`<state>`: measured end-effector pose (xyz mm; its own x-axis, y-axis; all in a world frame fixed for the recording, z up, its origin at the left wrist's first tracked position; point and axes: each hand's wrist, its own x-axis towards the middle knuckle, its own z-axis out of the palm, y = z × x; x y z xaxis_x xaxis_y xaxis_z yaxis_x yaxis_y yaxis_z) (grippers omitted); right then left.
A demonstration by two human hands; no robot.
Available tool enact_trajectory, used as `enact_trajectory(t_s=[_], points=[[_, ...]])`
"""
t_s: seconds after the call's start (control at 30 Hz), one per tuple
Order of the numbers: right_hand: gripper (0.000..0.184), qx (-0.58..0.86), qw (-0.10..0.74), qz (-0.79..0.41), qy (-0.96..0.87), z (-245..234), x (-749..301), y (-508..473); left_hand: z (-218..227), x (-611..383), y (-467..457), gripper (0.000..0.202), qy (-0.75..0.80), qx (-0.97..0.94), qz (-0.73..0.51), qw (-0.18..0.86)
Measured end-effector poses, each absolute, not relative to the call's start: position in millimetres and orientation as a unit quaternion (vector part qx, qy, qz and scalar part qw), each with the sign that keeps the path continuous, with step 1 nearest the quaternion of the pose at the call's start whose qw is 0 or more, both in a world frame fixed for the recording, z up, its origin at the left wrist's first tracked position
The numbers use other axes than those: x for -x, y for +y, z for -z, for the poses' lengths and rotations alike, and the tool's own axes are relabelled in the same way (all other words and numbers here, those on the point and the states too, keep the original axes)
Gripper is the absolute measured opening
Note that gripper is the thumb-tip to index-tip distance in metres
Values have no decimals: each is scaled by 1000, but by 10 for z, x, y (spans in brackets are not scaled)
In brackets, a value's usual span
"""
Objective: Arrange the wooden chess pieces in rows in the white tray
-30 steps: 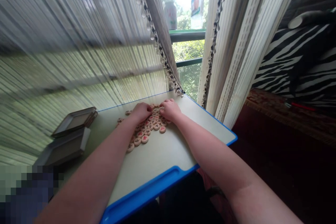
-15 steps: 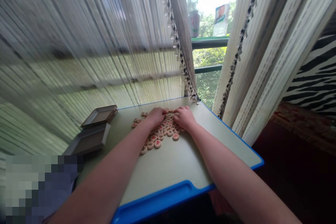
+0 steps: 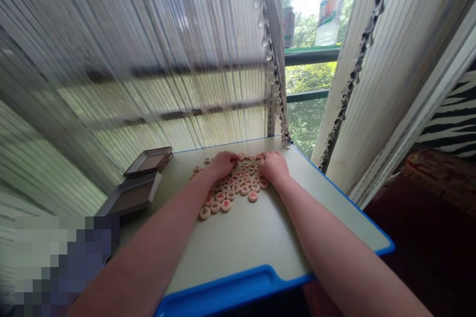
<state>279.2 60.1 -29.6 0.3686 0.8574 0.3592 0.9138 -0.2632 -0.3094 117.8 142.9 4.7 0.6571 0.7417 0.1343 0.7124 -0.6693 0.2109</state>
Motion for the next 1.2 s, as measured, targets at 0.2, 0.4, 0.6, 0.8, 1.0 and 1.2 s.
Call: enact_trajectory(t_s=[0.2, 0.4, 0.6, 0.8, 1.0, 1.2], points=[[39, 776, 235, 77, -580, 297, -2753, 622, 39, -1204, 1440, 32, 380, -915, -105, 87], [37, 763, 249, 87, -590, 315, -2756, 642, 26, -1227, 1419, 40, 401, -903, -136, 69], [37, 770, 233, 74, -590, 304, -2761, 622, 25, -1218, 1406, 43, 386, -909, -133, 81], [38, 776, 223, 57, -587, 329, -2786, 610, -127, -1168, 1506, 36, 447, -806, -295, 252], [39, 741, 238, -3, -628, 326, -2728, 615, -313, -1135, 1531, 39, 413, -538, -520, 519], [41, 732, 261, -12, -629, 282, -2738, 595, -256, -1034, 1552, 37, 467, -732, -369, 333]])
